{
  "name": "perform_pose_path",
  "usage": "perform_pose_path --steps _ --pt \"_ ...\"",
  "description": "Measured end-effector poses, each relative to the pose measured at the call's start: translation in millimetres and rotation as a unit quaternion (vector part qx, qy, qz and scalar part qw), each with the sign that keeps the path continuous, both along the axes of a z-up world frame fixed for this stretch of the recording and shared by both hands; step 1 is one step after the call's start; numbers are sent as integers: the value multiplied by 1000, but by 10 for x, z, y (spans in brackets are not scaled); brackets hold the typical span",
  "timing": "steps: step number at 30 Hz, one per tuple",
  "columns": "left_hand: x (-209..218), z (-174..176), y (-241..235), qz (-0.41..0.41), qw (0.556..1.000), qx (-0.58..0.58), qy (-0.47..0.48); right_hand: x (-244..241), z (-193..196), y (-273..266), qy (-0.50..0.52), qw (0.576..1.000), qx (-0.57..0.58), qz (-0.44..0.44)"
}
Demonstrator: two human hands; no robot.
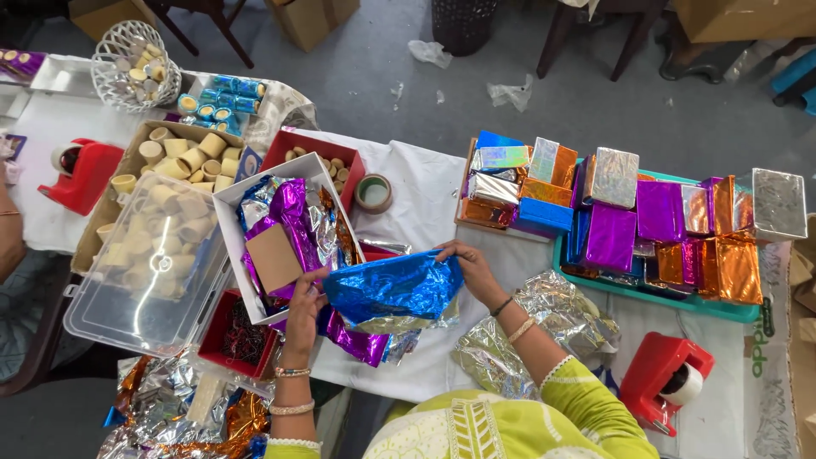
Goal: The person wraps small wooden boxes with shiny metallic paper. They place a decorative tinsel piece inside a box, close the lid, and then wrap the box with silver and blue foil paper. The wrapped items are placed on a tray with other finished gifts.
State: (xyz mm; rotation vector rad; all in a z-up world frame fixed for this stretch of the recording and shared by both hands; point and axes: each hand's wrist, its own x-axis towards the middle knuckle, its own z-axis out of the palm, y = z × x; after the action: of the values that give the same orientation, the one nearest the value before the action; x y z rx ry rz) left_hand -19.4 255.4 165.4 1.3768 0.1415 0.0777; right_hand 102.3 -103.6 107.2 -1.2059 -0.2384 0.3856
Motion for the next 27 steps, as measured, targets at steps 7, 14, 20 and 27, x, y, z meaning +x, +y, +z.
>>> perform_pose_path --steps 7,14,20,27 --pt "147 251 41 42 966 253 28 68 401 262 52 992 90 76" --pt "302 467 144 82 975 197 -60 251 580 262 -16 987 -123 101" --pt "18 452 -185 -50 978 197 -42 214 427 -175 -36 992 -78 95" --pt "-599 -1045 -430 -129 990 3 64 -281 55 -362 77 971 -149 169"
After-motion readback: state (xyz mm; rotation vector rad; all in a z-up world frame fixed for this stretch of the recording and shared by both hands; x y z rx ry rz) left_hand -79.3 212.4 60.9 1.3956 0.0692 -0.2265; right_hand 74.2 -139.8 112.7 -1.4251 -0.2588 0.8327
